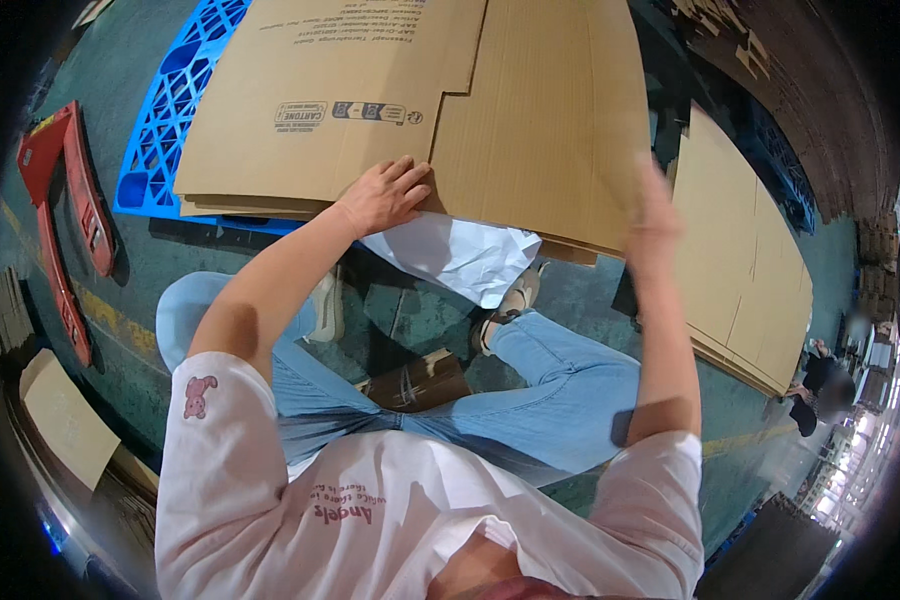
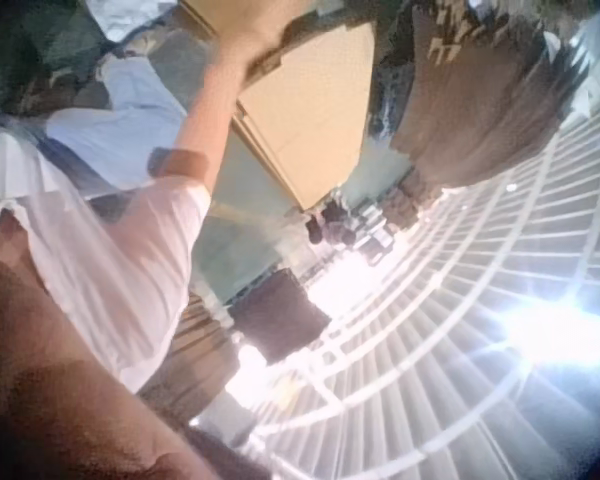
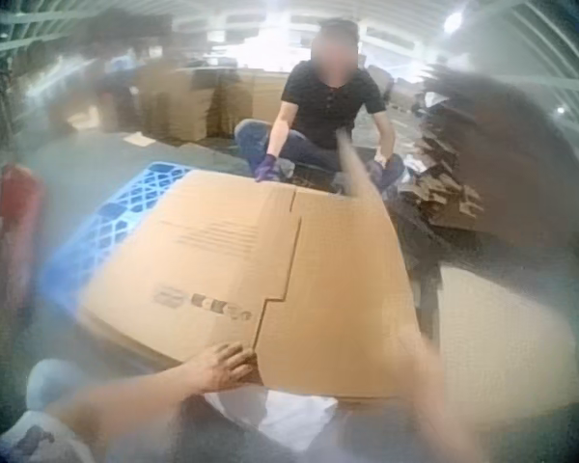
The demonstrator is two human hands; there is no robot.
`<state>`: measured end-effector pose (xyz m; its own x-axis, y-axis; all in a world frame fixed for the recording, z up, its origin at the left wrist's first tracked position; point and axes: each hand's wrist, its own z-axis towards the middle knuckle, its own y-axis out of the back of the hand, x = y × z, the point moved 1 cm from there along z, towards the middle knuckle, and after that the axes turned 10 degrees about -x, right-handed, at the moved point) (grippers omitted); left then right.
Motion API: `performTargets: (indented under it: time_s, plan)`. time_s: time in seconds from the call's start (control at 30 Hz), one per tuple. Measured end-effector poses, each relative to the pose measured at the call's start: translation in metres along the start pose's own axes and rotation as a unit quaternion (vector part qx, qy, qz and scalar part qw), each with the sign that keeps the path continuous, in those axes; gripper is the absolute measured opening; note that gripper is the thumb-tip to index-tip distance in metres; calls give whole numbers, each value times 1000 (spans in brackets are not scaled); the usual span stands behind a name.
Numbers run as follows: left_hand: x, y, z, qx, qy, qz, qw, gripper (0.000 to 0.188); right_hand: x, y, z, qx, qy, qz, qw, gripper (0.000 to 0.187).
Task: The person picks up flat cardboard sheets and stacks them on a blue plastic pallet. They also handle a small wrapped package and place it on the floor. The person sits on the floor while continuing to stack cardboard sheets.
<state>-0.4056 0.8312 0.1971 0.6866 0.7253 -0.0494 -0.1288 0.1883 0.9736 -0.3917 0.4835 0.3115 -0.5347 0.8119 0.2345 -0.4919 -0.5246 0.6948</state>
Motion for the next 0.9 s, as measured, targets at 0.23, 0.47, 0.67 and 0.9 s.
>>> performTargets:
  time_s: [0.23,0.47,0.67,0.9]
  plan:
    - [-1,-7,10,-54,22,-1,998,39,29,-119,-61,236,155,-173,944,49]
    - [-1,-13,5,-70,41,-33,996,42,26,-111,-65,270,188,-190,925,53]
    - [-9,-10,10,-70,75,-48,994,49,23,-119,-73,274,190,-211,919,54]
    - [-8,-8,12,-105,75,-53,990,53,30,-119,-62,276,166,-198,926,53]
